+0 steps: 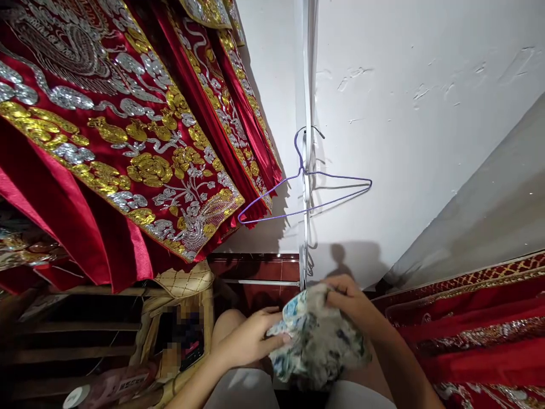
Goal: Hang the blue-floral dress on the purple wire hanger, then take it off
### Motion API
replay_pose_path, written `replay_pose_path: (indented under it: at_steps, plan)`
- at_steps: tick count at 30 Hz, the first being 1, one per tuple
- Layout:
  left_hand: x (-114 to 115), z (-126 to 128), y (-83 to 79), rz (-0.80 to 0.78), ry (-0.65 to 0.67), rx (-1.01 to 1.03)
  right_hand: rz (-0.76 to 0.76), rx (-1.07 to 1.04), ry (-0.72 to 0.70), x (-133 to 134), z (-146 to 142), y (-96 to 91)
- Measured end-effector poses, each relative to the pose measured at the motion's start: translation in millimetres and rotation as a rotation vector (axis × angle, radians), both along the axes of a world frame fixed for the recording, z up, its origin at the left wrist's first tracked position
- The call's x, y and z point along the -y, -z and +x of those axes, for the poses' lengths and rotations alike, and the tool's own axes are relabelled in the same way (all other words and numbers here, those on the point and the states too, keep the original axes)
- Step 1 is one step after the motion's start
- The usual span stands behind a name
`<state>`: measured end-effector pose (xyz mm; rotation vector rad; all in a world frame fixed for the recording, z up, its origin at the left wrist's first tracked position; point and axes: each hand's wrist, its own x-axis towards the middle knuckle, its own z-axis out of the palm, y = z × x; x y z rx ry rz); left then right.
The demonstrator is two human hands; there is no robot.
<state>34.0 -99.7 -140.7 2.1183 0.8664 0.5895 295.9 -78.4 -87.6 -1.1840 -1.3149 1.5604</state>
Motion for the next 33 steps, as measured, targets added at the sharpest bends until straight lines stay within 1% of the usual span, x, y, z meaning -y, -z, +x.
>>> replay_pose_path:
  at_steps: [3, 4, 6, 8, 11, 13, 14, 15, 17, 19, 22, 25, 28, 30, 33]
  plan:
    - [-7, -21, -8.4, 0.161, -0.199, -0.110, 0.189, 0.154, 0.228, -26, 6, -21.4]
    - [-9, -28, -13.1, 0.193, -0.250, -0.132, 0.254, 0.227, 0.276, -35, 9, -26.1]
    - [-14, -42, -25.7, 0.232, -0.314, -0.142, 0.368, 0.365, 0.331, -54, 13, -32.3]
    - [-19, -54, -42.4, 0.257, -0.354, -0.160, 0.463, 0.471, 0.374, -74, 17, -34.8]
    - [-28, -67, -69.4, 0.304, -0.435, -0.272, 0.586, 0.599, 0.379, -104, 19, -33.2]
    - [-35, -72, -82.6, 0.332, -0.475, -0.365, 0.632, 0.704, 0.320, -117, 20, -29.6]
    - [-39, -72, -86.5, 0.343, -0.487, -0.408, 0.634, 0.756, 0.278, -120, 21, -27.6]
    - [-42, -72, -88.5, 0.348, -0.499, -0.450, 0.631, 0.798, 0.241, -120, 22, -25.6]
    - [-49, -71, -87.9, 0.347, -0.530, -0.532, 0.627, 0.845, 0.217, -115, 26, -22.0]
    - [-53, -68, -85.1, 0.348, -0.561, -0.596, 0.612, 0.859, 0.235, -104, 32, -19.5]
    - [-57, -61, -86.0, 0.354, -0.548, -0.611, 0.562, 0.877, 0.247, -88, 43, -18.2]
    - [-61, -51, -95.6, 0.337, -0.536, -0.509, 0.572, 0.863, 0.278, -77, 56, -19.7]
    - [-71, -41, -108.4, 0.325, -0.578, -0.394, 0.575, 0.828, 0.335, -69, 65, -24.4]
    - [-77, -36, -116.6, 0.375, -0.572, -0.319, 0.560, 0.820, 0.337, -63, 68, -29.5]
    - [-82, -35, -126.5, 0.496, -0.500, -0.202, 0.565, 0.835, 0.297, -53, 68, -38.7]
